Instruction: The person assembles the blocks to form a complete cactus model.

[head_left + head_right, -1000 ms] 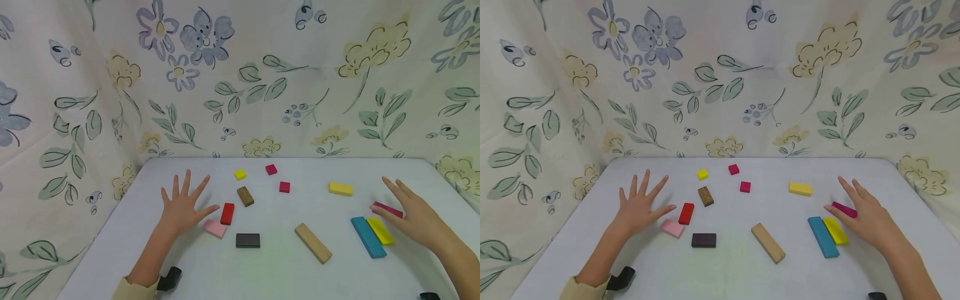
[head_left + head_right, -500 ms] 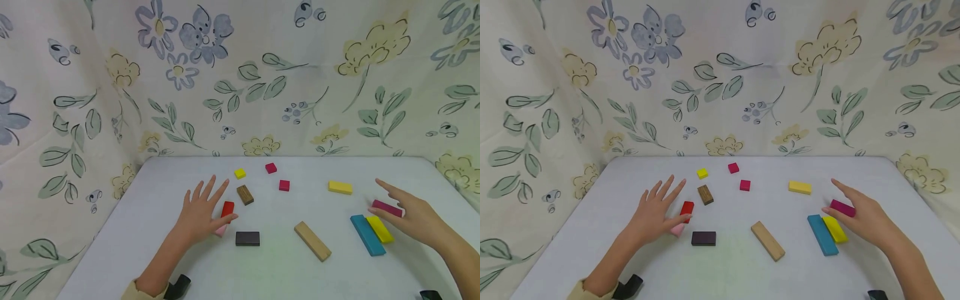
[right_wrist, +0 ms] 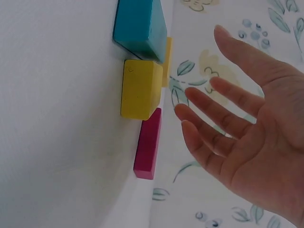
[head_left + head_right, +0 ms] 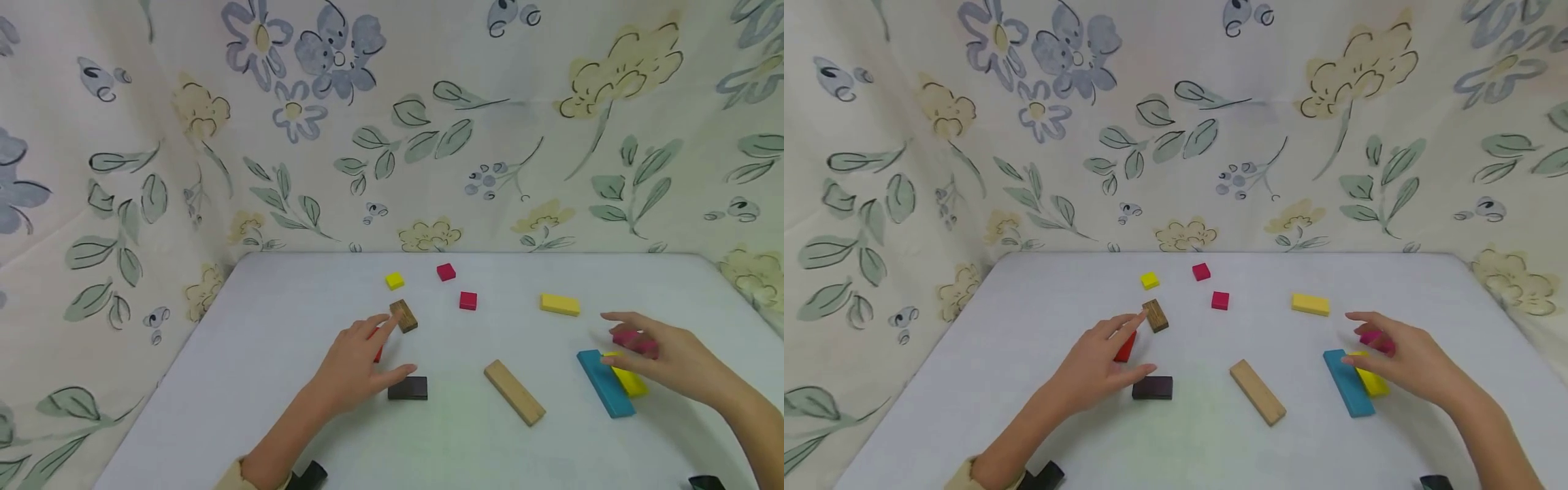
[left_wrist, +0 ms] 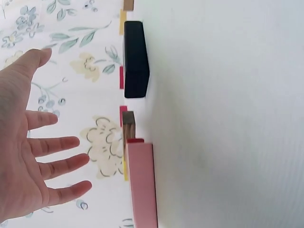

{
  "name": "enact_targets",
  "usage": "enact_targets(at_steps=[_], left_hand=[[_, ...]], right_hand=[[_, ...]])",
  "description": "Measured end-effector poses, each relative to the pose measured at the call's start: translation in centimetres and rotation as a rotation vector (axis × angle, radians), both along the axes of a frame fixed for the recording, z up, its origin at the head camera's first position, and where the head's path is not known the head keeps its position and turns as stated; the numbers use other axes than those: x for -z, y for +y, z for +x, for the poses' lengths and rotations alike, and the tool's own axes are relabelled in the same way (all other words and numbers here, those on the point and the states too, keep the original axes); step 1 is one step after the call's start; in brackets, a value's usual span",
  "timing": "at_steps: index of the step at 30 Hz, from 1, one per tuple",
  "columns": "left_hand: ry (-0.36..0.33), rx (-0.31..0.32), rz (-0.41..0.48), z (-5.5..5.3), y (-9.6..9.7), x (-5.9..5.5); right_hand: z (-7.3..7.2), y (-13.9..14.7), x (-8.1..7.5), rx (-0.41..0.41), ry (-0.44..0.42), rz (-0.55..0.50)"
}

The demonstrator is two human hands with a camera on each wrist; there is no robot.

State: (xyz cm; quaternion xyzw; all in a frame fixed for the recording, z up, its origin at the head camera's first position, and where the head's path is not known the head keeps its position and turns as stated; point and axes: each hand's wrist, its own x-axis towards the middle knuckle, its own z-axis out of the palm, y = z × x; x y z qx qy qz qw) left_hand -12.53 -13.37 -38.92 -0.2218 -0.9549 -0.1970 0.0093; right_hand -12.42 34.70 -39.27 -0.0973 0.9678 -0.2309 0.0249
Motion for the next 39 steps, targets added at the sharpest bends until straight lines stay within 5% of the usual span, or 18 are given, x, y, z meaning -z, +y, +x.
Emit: enact_targets(at_steps=[12, 29, 39], left_hand=[[-0.085, 0.104, 0.128, 1.1, 2.1, 0.7], [-0.262, 0.187, 0.307, 2.1, 8.6, 1.3], [-0.416, 0.152, 0.410, 2.0, 12.0, 2.7]], right_hand=[[-0.5, 0.5, 0.8, -0.076, -0.107, -0.032], [-1.8, 1.4, 2.6, -0.138, -0.177, -0.151], [-2.1, 0.9, 2.2, -0.130, -0.211, -0.135]])
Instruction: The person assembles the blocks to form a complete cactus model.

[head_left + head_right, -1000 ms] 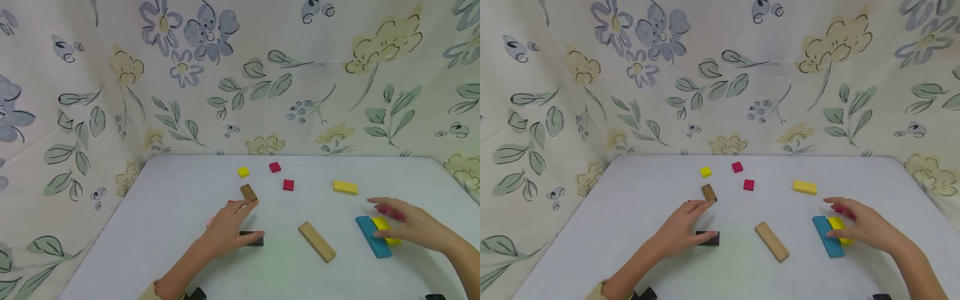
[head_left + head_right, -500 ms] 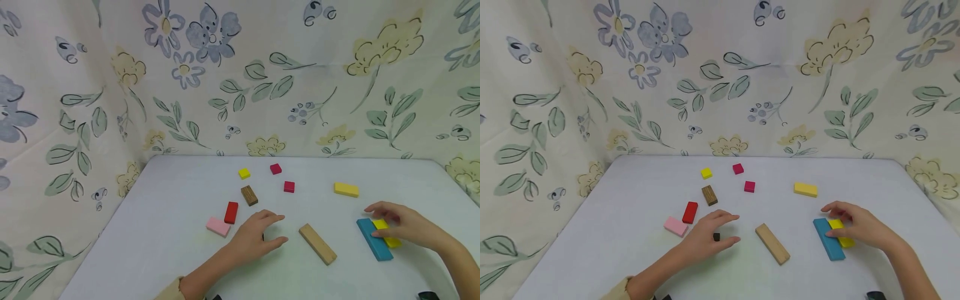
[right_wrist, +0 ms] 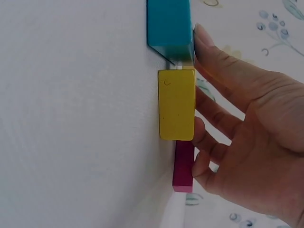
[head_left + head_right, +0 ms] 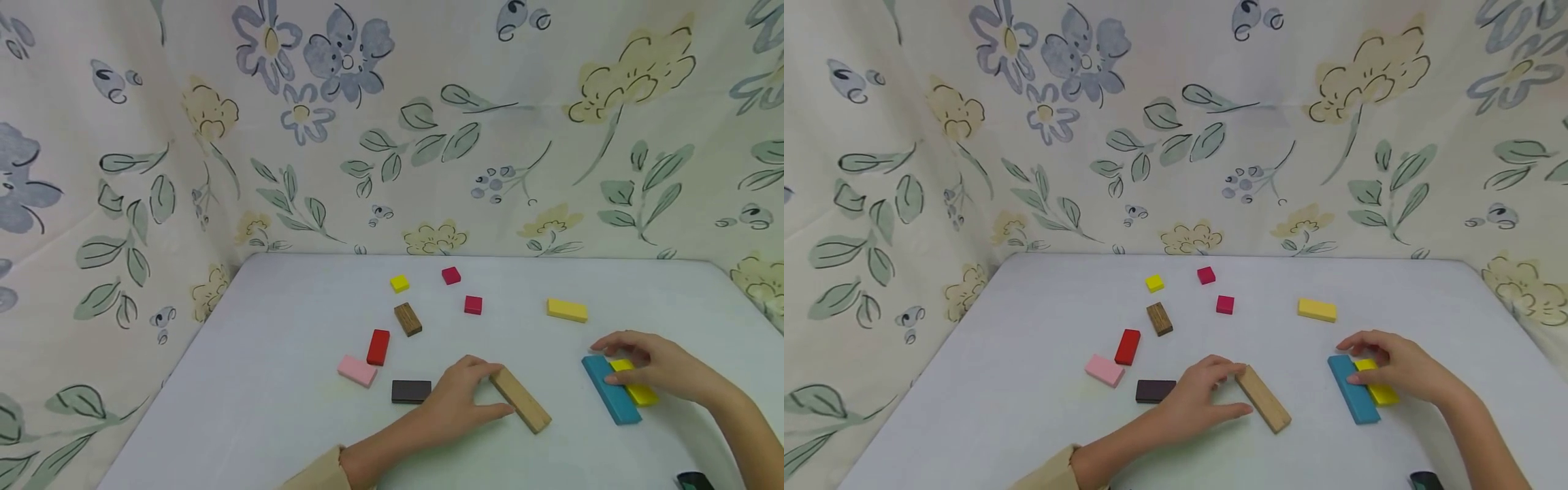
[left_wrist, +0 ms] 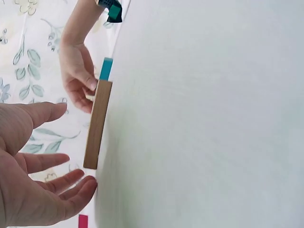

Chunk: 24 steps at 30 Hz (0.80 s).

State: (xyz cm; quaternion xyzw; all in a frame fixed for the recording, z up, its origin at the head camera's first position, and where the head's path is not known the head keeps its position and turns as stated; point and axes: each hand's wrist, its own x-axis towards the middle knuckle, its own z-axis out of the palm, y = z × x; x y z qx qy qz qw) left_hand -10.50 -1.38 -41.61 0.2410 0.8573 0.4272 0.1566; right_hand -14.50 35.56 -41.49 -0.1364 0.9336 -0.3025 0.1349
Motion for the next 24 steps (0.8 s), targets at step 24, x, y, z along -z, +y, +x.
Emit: enact_targets(at_steps=[24], left_hand=[[0.084, -0.102, -0.449, -0.2, 5.2, 0.7]], right_hand=[[-0.3, -1.8, 0.0, 0.076, 0.067, 0.065]])
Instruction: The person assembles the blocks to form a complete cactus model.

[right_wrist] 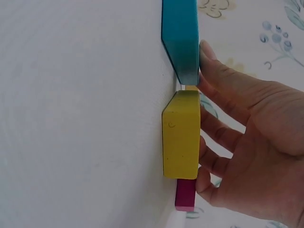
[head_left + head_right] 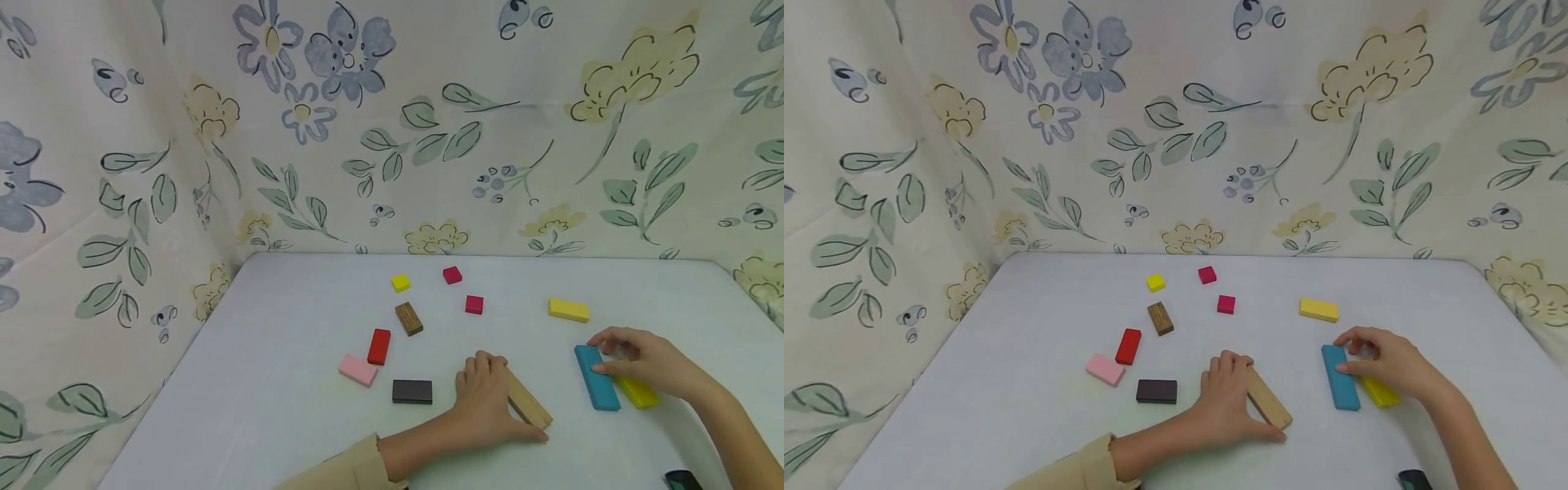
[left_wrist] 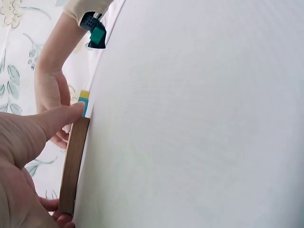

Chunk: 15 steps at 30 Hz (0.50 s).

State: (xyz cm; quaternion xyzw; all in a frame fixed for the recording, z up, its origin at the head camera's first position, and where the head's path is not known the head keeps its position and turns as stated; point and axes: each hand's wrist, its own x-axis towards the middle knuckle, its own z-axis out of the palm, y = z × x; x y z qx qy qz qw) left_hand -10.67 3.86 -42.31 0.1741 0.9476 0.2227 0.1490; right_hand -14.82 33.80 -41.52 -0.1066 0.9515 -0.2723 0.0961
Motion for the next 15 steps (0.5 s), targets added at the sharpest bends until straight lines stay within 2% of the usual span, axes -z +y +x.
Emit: enact_targets(at_steps=[15], left_hand=[[-0.055, 0.194, 0.087, -1.2, -2.6, -0.4]], right_hand=[[-0.7, -1.0, -0.2, -0.005, -0.024, 0.006]])
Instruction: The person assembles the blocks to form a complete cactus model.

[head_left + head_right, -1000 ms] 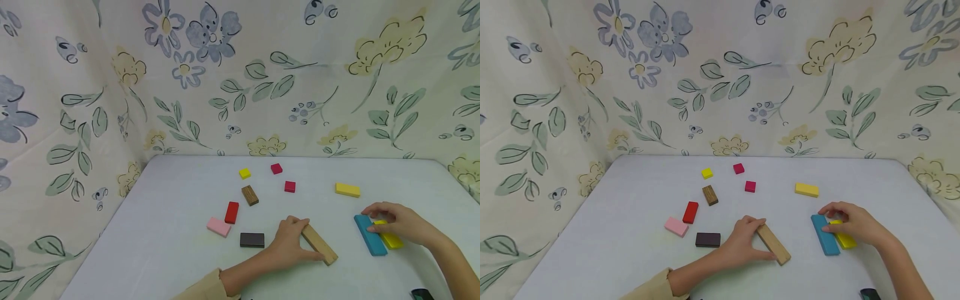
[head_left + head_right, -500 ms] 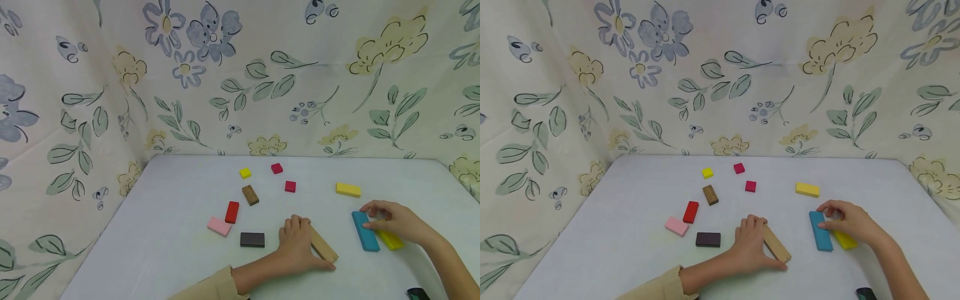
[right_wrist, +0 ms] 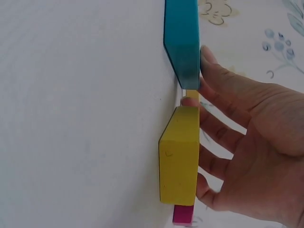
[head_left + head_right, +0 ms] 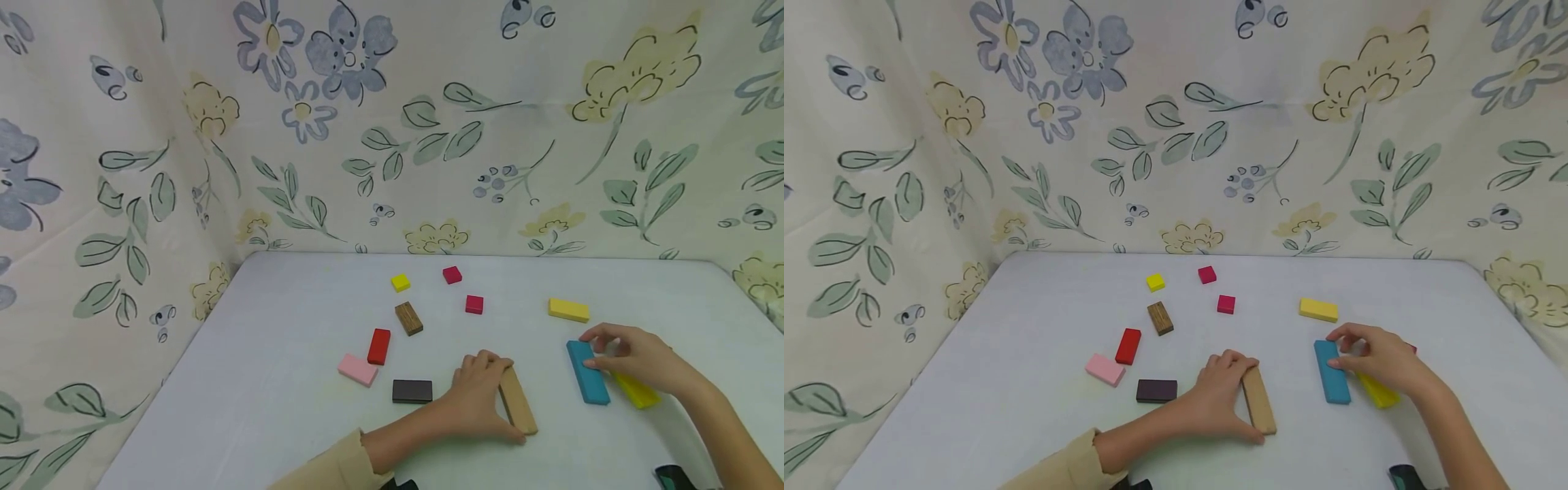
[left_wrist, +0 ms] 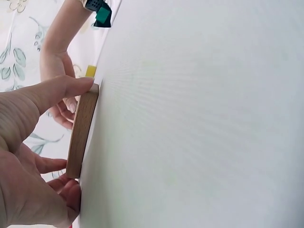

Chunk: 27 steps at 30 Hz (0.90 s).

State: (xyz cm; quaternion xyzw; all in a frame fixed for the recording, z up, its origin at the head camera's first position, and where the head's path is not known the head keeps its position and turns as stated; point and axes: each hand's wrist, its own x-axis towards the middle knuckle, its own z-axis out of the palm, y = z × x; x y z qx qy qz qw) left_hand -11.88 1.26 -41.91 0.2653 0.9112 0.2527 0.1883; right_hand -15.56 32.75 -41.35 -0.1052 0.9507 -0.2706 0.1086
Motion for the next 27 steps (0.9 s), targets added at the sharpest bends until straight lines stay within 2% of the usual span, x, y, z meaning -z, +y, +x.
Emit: enact_targets(at_steps=[17, 24, 27], left_hand=[[-0.050, 0.018, 0.096, -0.6, -2.0, 0.0], [-0.059, 0.027, 0.088, -0.6, -2.4, -0.2], [-0.057, 0.027, 0.080, -0.6, -2.6, -0.2]], right_hand=[[-0.5, -2.2, -0.4, -0.008, 0.003, -0.066], [-0.8, -3.4, -0.6, 0.016, 0.012, -0.060], [-0.9, -3.8, -0.7, 0.001, 0.005, -0.070]])
